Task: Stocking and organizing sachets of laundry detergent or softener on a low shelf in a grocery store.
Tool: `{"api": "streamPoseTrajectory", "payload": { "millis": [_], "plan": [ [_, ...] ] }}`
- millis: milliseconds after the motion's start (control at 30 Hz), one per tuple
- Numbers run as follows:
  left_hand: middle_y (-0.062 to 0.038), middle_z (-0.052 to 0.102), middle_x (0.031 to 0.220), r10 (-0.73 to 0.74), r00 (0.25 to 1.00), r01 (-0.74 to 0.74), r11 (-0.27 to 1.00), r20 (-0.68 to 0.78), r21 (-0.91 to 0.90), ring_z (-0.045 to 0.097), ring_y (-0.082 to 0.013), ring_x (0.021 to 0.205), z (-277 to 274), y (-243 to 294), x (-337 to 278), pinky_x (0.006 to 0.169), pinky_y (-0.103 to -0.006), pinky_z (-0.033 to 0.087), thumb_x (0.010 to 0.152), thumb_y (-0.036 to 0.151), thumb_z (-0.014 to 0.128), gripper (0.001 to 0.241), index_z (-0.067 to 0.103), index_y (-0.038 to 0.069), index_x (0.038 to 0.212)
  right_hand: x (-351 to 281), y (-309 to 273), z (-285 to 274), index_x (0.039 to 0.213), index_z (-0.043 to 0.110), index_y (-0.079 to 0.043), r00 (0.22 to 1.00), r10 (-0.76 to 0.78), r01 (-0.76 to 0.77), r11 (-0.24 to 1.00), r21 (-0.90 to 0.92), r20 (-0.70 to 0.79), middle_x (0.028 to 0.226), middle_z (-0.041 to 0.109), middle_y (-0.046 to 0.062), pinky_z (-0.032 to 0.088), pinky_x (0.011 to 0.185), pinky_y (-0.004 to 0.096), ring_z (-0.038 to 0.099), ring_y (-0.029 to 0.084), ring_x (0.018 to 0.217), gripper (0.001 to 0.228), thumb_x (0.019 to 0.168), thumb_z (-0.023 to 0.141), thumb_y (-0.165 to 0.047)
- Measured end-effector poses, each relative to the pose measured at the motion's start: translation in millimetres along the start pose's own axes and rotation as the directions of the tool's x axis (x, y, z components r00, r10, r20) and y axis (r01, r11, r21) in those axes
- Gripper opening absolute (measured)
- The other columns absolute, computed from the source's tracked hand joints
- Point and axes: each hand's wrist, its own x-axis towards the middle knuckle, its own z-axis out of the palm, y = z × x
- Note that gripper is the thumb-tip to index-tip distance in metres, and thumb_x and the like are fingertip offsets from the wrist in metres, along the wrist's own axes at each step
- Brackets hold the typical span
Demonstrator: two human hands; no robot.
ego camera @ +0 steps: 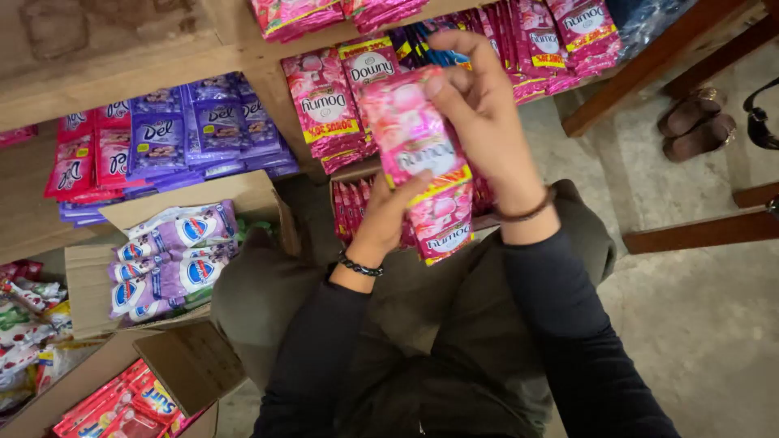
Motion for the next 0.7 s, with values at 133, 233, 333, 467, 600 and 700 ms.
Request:
{"api": "streamPoseTrajectory", "payload": {
  "millis": [133, 233, 333, 467, 600, 700],
  "plan": [
    [-0.013, 0.068, 0.126, -0.187, 0.982, 0.175, 0.923, -0.002, -0.341, 0.067, -0.0250, 0.113, -2.3, 4.4, -0.3, 0.100, -0.0423, 0.056, 0.097, 0.010, 0.066, 0.044, 0.055, -0.001, 0.139, -11.1, 3.6, -20.7, 0.147, 0.048, -0.007, 0.996, -0.091, 0.091, 0.965, -0.245, 0.010, 0.107, 0.064, 0.003, 0.052, 0.087, 0.020, 0.062, 0.006, 0.097, 0.050, 0.105, 0.074, -0.004],
    [-0.015, 0.068, 0.125, -0.218, 0.974, 0.182, 0.913, -0.060, -0.364, 0.069, -0.0265, 0.111, 1.3, 10.1, -0.9, 0.097, -0.0428, 0.058, 0.096, 0.009, 0.065, 0.043, 0.055, -0.001, 0.136, -31.1, 3.8, -18.4, 0.152, 0.044, -0.006, 0.976, -0.211, 0.171, 0.906, -0.387, -0.062, 0.123, 0.059, 0.006, 0.054, 0.093, 0.024, 0.059, 0.009, 0.107, 0.057, 0.105, 0.076, -0.011],
    [-0.013, 0.067, 0.131, -0.055, 0.998, 0.056, 0.983, 0.009, -0.173, 0.066, -0.0246, 0.118, 7.9, 18.3, -3.6, 0.102, -0.0399, 0.055, 0.097, 0.010, 0.067, 0.048, 0.054, -0.001, 0.142, -63.8, 21.1, -9.6, 0.155, 0.035, 0.000, 0.988, -0.133, 0.153, 0.917, -0.368, 0.079, 0.155, 0.047, 0.011, 0.036, 0.120, 0.035, 0.044, 0.018, 0.143, 0.059, 0.109, 0.057, -0.030],
    [-0.018, 0.064, 0.139, 0.351, 0.887, -0.461, 0.631, 0.301, 0.624, 0.060, -0.0325, 0.131, 48.3, 56.9, -20.5, 0.115, -0.0414, 0.048, 0.102, 0.021, 0.071, 0.048, 0.055, 0.005, 0.144, -108.6, 80.2, -12.7, 0.154, 0.044, 0.000, 0.982, -0.135, 0.105, 0.971, -0.214, -0.134, 0.149, 0.056, 0.009, 0.040, 0.121, 0.036, 0.051, 0.020, 0.140, 0.061, 0.112, 0.055, -0.042],
    [-0.021, 0.062, 0.139, 0.395, 0.919, -0.284, 0.678, -0.010, 0.678, 0.066, -0.0271, 0.125, 113.0, 97.4, -42.7, 0.105, -0.0363, 0.053, 0.087, 0.036, 0.077, 0.084, 0.037, 0.000, 0.152, -120.9, 83.1, -7.8, 0.155, 0.042, 0.000, 0.891, -0.266, 0.283, 0.959, -0.009, -0.369, 0.149, 0.056, 0.006, 0.042, 0.120, 0.035, 0.053, 0.017, 0.137, 0.067, 0.110, 0.053, -0.049],
    [-0.019, 0.061, 0.142, 0.365, 0.931, -0.250, 0.646, -0.004, 0.721, 0.061, -0.0258, 0.132, 109.4, 74.8, -55.1, 0.111, -0.0360, 0.048, 0.100, 0.035, 0.069, 0.070, 0.040, 0.000, 0.154, -120.6, 57.8, -2.4, 0.158, 0.037, 0.001, 0.892, -0.241, 0.250, 0.968, -0.027, -0.382, 0.150, 0.055, 0.007, 0.042, 0.120, 0.036, 0.052, 0.019, 0.138, 0.072, 0.110, 0.053, -0.050]
  ]
}}
